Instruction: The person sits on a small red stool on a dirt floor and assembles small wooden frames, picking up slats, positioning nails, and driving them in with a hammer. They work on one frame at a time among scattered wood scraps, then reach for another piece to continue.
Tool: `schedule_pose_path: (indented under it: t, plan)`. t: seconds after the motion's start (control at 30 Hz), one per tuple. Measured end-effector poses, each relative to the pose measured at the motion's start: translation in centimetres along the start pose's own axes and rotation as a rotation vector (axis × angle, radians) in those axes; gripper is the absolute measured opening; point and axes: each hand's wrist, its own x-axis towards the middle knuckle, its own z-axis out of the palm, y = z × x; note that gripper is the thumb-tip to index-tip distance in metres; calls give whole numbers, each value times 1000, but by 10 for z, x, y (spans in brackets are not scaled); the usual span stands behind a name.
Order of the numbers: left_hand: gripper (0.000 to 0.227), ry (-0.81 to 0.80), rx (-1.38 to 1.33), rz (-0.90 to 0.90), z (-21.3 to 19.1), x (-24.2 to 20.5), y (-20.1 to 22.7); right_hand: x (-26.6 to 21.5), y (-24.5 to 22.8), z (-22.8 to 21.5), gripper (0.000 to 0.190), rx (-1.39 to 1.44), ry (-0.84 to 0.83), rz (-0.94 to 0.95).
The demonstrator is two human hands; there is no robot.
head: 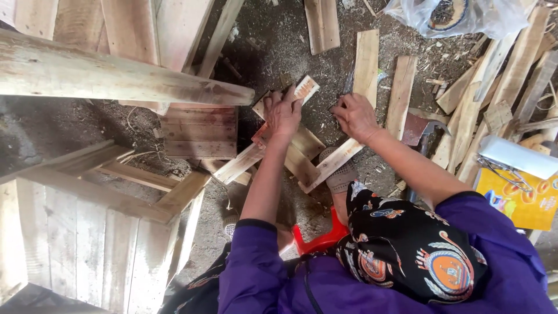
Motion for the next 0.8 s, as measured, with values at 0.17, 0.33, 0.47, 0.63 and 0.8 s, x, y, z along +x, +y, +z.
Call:
schedule_pose_path:
  t: [0.17,0.33,0.47,0.63,0.8]
  plan:
    - [53,-4,103,19,16,4,0,-14,18,34,11,-68,-16,-34]
    - [55,15,90,29,14,2,-1,-7,9,21,10,-129,-102,-45]
    - [61,-1,46,20,14,6,-2,18,5,1,5,194,-55,140]
    - [57,108,-20,50,22,11,-5,69,-1,-19,5,384,31,184]
    - [62,134,-305,145,12,10,12,108,-16,-33,15,434,21,112]
